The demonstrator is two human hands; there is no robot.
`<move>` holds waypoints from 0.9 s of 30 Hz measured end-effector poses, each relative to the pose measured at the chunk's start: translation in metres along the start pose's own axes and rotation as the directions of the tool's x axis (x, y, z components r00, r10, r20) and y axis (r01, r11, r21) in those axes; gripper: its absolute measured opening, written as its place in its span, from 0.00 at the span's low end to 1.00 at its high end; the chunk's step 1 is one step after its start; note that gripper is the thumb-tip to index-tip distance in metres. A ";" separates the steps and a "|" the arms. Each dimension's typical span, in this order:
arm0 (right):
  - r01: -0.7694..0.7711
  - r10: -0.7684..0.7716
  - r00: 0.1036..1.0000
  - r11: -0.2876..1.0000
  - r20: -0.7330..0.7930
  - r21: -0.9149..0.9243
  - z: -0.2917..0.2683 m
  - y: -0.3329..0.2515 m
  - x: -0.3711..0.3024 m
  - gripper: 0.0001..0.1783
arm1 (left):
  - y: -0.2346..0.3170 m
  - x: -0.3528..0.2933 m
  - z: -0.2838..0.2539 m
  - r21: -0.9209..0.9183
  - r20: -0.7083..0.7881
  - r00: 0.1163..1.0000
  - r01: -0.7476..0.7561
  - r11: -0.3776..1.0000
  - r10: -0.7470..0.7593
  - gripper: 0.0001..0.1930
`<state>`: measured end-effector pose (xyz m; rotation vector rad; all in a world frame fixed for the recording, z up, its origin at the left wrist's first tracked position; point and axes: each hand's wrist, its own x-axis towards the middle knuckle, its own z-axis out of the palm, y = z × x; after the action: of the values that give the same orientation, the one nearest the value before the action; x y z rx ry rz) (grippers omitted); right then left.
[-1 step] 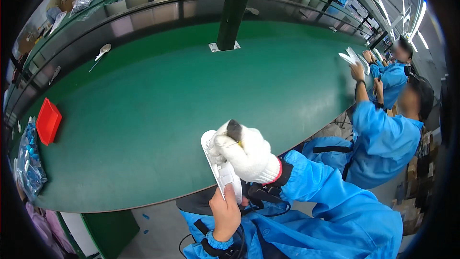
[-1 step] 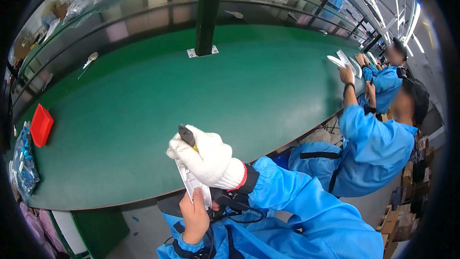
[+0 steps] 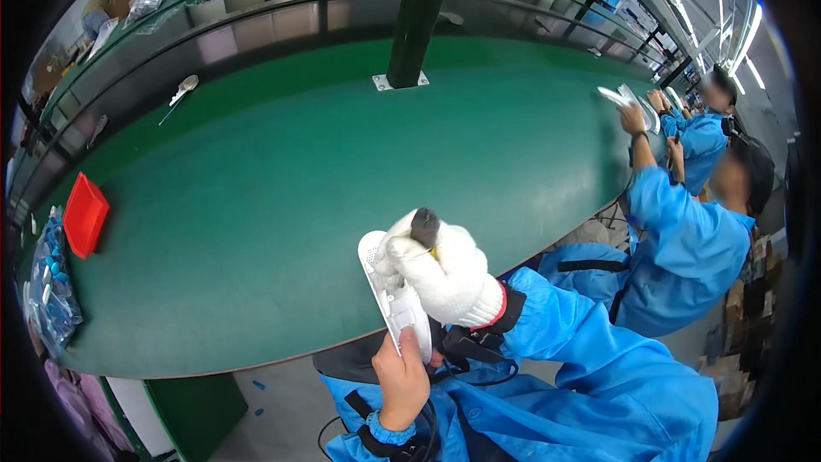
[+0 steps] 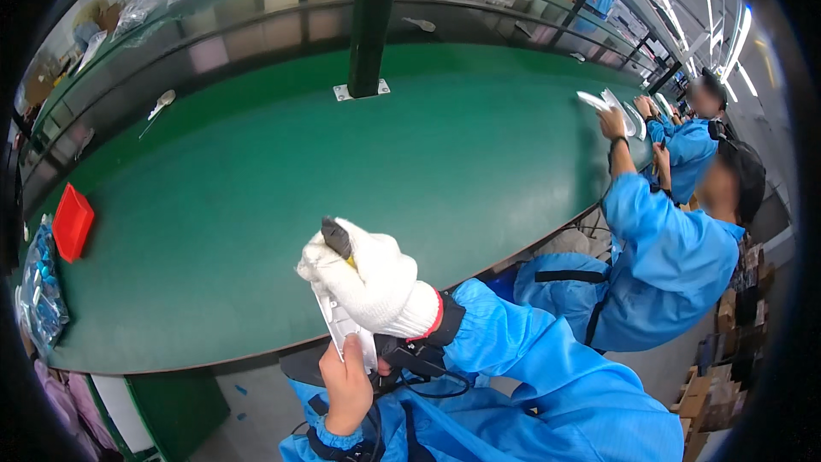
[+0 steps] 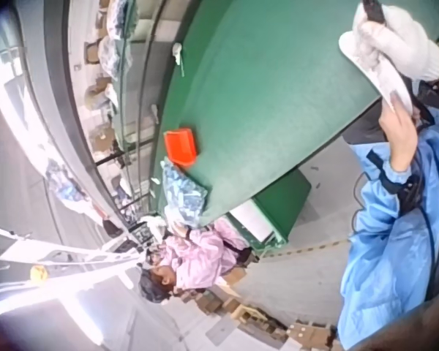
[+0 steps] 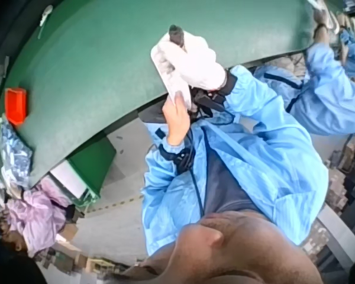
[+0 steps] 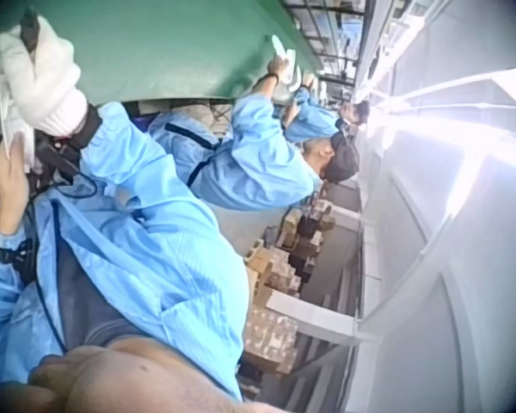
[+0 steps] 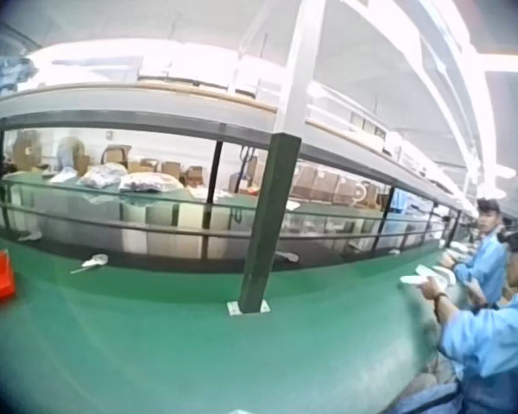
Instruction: The recorder uses pliers and a hand-held tool to trim and finish white plastic parts on an assembly line.
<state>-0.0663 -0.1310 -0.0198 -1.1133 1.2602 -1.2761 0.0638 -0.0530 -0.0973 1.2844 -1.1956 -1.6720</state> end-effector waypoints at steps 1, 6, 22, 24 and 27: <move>-0.002 0.002 1.000 1.000 0.006 0.029 0.000 0.000 -0.001 0.11 | 0.000 0.000 -0.001 0.003 0.003 1.000 -0.006 1.000 0.006 0.18; 0.048 -0.047 0.999 0.995 -0.015 0.087 -0.006 -0.004 0.004 0.10 | 0.003 -0.002 -0.002 0.013 0.018 1.000 0.024 1.000 -0.024 0.18; 0.169 -0.192 0.971 0.973 -0.144 -0.158 0.016 -0.007 -0.004 0.13 | 0.010 -0.004 -0.005 0.220 -0.050 0.994 -0.080 0.972 0.094 0.15; 0.171 -0.194 0.974 0.969 -0.118 -0.180 0.016 -0.005 -0.003 0.13 | 0.011 -0.004 -0.004 0.194 -0.046 0.996 -0.064 0.979 0.074 0.15; 0.173 -0.193 0.978 0.961 -0.073 -0.218 0.015 0.003 -0.003 0.12 | 0.010 -0.004 -0.002 0.140 -0.050 0.996 -0.063 0.988 0.071 0.16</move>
<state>-0.0511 -0.1296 -0.0225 -1.3608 1.4137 -1.3686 0.0669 -0.0535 -0.0864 1.3495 -1.3267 -1.5190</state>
